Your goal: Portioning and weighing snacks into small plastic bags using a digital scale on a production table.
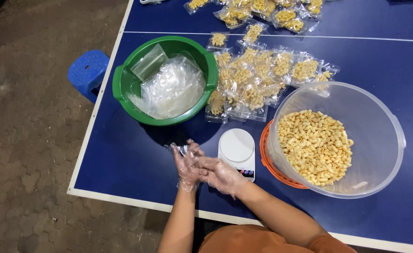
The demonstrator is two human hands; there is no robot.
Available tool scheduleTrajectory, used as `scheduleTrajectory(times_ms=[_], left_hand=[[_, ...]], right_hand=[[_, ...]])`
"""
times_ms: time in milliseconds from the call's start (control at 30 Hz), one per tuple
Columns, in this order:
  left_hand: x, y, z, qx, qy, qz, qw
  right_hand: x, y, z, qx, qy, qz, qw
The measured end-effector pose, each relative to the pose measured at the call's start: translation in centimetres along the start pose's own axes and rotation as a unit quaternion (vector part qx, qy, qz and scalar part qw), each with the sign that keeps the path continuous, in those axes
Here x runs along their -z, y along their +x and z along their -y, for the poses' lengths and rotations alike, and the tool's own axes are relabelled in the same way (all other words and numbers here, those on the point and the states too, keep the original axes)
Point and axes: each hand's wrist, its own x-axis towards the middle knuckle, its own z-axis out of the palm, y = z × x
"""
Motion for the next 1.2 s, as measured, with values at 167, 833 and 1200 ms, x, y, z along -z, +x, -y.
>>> scheduleTrajectory(times_ms=[167, 833, 1200], left_hand=[[0.0, 0.4, 0.1, -0.026, 0.046, -0.023, 0.998], [-0.5, 0.0, 0.5, -0.021, -0.030, 0.027, 0.999], [-2.0, -0.3, 0.9, -0.100, -0.051, -0.017, 0.994]], right_hand=[[2.6, 2.5, -2.6, 0.039, -0.090, -0.141, 0.985], [1.6, 2.9, -2.1, 0.166, -0.520, -0.093, 0.833], [-5.0, -9.5, 3.4, 0.252, -0.815, -0.017, 0.522]])
